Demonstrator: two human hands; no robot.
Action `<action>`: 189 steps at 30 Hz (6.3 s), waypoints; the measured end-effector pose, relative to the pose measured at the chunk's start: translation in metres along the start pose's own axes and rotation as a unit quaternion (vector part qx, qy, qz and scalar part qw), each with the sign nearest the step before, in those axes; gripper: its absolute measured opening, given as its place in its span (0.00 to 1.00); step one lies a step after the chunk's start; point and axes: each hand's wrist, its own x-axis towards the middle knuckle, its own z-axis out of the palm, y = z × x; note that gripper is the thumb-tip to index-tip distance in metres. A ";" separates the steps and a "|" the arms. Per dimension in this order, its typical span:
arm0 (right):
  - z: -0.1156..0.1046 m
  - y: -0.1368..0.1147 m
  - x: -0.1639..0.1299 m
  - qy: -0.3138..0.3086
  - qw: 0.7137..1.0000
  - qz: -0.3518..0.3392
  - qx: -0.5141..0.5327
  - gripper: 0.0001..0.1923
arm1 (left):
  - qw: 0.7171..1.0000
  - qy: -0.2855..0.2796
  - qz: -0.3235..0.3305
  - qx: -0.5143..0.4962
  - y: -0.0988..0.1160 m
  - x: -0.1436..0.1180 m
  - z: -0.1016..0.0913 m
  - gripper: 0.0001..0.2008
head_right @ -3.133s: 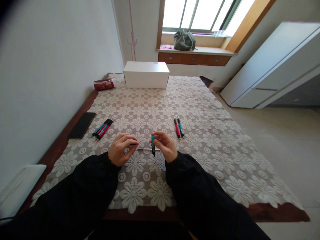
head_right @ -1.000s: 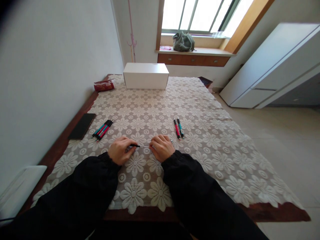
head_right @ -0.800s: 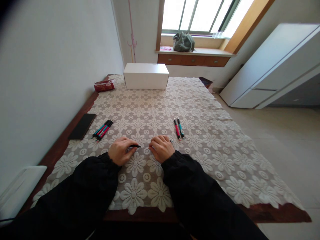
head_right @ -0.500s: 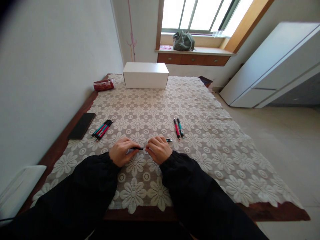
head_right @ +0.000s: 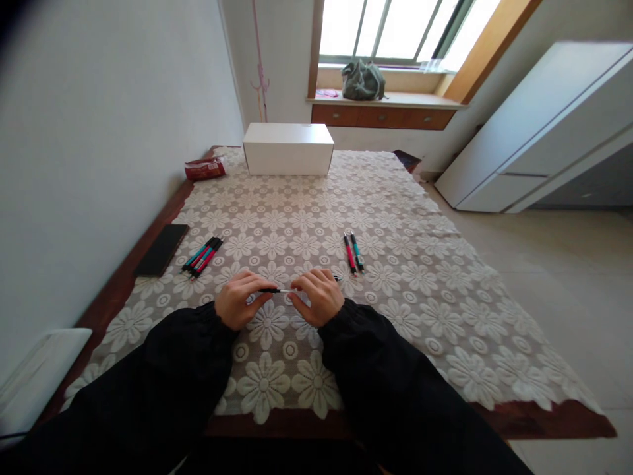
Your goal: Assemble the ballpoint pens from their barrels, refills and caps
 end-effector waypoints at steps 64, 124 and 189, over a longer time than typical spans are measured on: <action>0.004 0.024 -0.006 -0.090 0.995 0.023 -0.026 0.04 | 0.997 -0.037 -0.069 0.028 -0.003 0.001 0.000 0.07; 0.020 -0.002 -0.013 -0.072 0.996 -0.002 0.059 0.11 | 0.999 -0.009 0.025 -0.047 0.008 -0.003 0.005 0.05; 0.016 -0.005 -0.014 -0.093 0.994 0.036 0.036 0.12 | 0.996 0.028 -0.018 -0.088 0.009 -0.003 0.005 0.04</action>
